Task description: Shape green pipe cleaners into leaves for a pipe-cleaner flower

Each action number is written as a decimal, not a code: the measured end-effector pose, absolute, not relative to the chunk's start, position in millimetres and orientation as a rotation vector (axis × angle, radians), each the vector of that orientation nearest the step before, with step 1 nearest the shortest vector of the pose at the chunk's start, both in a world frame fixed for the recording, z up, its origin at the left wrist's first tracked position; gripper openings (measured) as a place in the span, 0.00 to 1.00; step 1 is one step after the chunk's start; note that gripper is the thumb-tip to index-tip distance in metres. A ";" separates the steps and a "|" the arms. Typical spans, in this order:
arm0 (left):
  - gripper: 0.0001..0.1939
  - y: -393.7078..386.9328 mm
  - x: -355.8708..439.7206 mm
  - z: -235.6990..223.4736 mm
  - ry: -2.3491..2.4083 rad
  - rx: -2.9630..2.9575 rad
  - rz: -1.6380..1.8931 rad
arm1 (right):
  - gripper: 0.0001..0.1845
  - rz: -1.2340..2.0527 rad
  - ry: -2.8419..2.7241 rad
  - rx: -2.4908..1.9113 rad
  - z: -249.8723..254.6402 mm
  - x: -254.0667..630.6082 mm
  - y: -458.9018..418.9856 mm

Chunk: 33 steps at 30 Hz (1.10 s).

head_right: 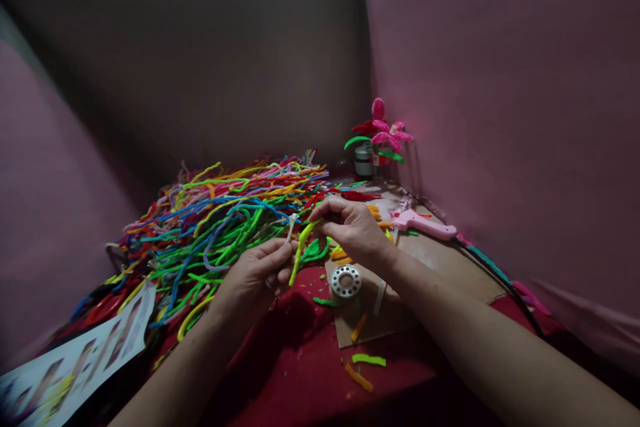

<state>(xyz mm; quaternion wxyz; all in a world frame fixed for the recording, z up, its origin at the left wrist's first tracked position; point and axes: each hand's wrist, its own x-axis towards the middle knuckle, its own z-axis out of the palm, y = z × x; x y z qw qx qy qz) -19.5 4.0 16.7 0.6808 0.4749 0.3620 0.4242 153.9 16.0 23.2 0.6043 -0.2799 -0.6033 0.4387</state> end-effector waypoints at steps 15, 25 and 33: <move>0.11 -4.5 -18.7 20.0 0.744 1.092 0.873 | 0.03 0.664 -1.472 -0.563 26.3 154.0 9.1; 0.08 -10.2 -15.6 24.4 0.723 1.149 0.811 | 0.01 0.884 -1.438 -0.528 19.4 154.0 16.2; 0.06 -6.1 -20.3 28.6 0.708 1.073 0.901 | 0.12 0.570 -1.547 -1.187 30.6 211.6 5.8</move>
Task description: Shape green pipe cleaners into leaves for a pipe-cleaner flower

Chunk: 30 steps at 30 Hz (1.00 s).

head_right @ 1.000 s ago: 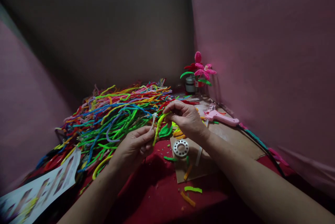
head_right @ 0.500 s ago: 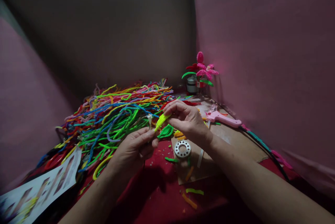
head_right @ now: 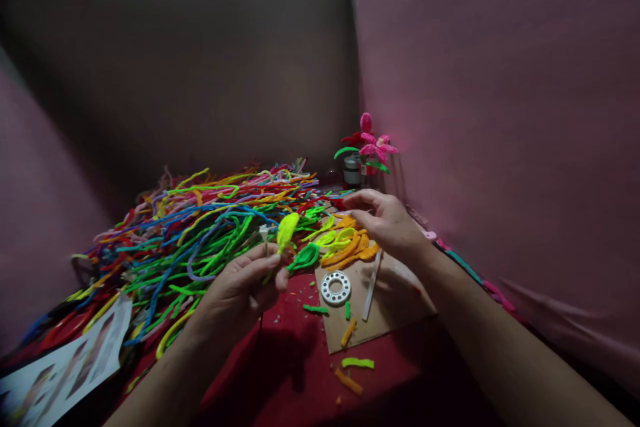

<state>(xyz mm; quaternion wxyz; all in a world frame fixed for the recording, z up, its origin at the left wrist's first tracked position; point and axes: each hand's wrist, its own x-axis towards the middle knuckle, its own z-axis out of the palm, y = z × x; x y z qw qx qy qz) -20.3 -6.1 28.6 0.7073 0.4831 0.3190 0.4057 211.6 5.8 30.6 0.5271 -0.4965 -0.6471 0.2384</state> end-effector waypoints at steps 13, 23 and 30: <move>0.09 2.0 -25.1 24.0 0.709 0.911 0.925 | 0.21 -0.385 -1.961 -2.124 -34.1 285.8 6.0; 0.09 2.2 -23.2 20.3 0.687 1.077 0.882 | 0.12 -0.279 -1.779 -1.410 6.5 231.1 -30.0; 0.09 12.5 15.2 14.4 0.975 1.658 0.721 | 0.10 -0.171 -1.659 -1.237 -6.9 213.5 -42.4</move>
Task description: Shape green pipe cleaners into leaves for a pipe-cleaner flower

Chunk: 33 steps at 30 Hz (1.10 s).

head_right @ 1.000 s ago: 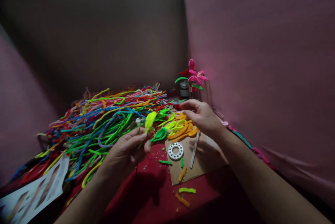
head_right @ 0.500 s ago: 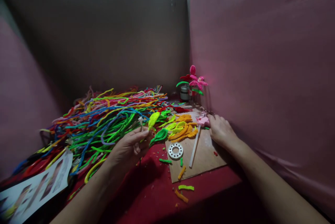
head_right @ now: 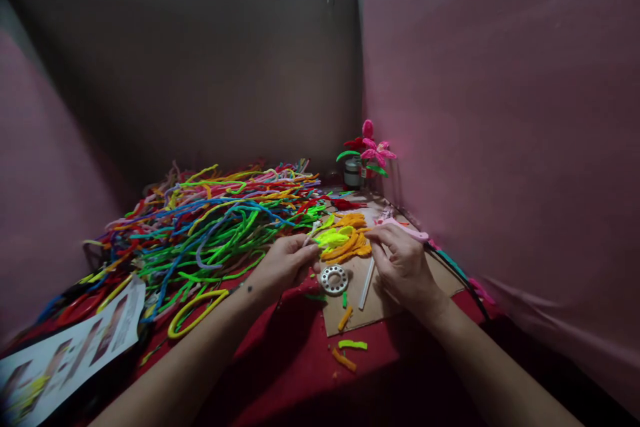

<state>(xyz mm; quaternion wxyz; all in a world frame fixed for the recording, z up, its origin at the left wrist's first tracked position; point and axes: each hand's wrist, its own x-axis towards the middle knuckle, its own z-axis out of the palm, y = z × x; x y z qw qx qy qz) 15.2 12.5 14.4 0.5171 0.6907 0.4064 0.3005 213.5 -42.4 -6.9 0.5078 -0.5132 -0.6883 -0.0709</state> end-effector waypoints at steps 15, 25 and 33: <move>0.08 43.0 65.9 -8.2 1.169 2.450 0.928 | 0.09 -0.091 -1.703 -1.237 -20.6 225.6 -42.3; 0.09 24.3 -17.7 28.2 1.436 2.572 0.887 | 0.09 0.017 -1.950 -1.019 11.0 179.6 -29.5; 0.11 53.6 -102.5 29.7 2.038 2.415 0.622 | 0.10 0.175 -2.020 -0.969 36.8 102.0 20.1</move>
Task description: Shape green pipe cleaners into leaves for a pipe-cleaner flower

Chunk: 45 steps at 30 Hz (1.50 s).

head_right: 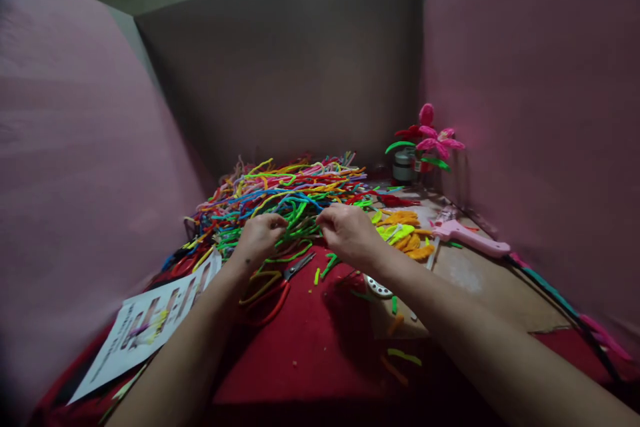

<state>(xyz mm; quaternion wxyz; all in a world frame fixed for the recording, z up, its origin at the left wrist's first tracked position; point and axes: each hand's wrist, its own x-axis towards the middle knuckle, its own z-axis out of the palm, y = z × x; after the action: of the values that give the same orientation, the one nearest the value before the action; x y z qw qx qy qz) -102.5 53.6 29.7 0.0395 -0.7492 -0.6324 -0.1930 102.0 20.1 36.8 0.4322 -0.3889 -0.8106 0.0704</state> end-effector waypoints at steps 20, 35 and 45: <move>0.10 43.4 -94.6 7.4 -1.857 -2.406 -0.716 | 0.21 0.619 -1.786 -1.180 -6.2 106.8 80.0; 0.10 40.5 -82.2 -1.4 -1.803 -2.354 -0.695 | 0.13 0.952 -1.643 -1.154 -5.9 96.9 61.3; 0.14 61.3 -123.6 15.4 -2.143 -1.875 -0.598 | 0.14 0.329 -1.797 -1.048 4.8 96.3 53.8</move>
<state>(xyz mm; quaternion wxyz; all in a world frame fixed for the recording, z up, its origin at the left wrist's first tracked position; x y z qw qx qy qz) -123.6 61.3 15.4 0.1159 -0.6402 -0.7315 -0.2041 96.3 53.8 4.8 0.4950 -0.4324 -0.7413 0.1358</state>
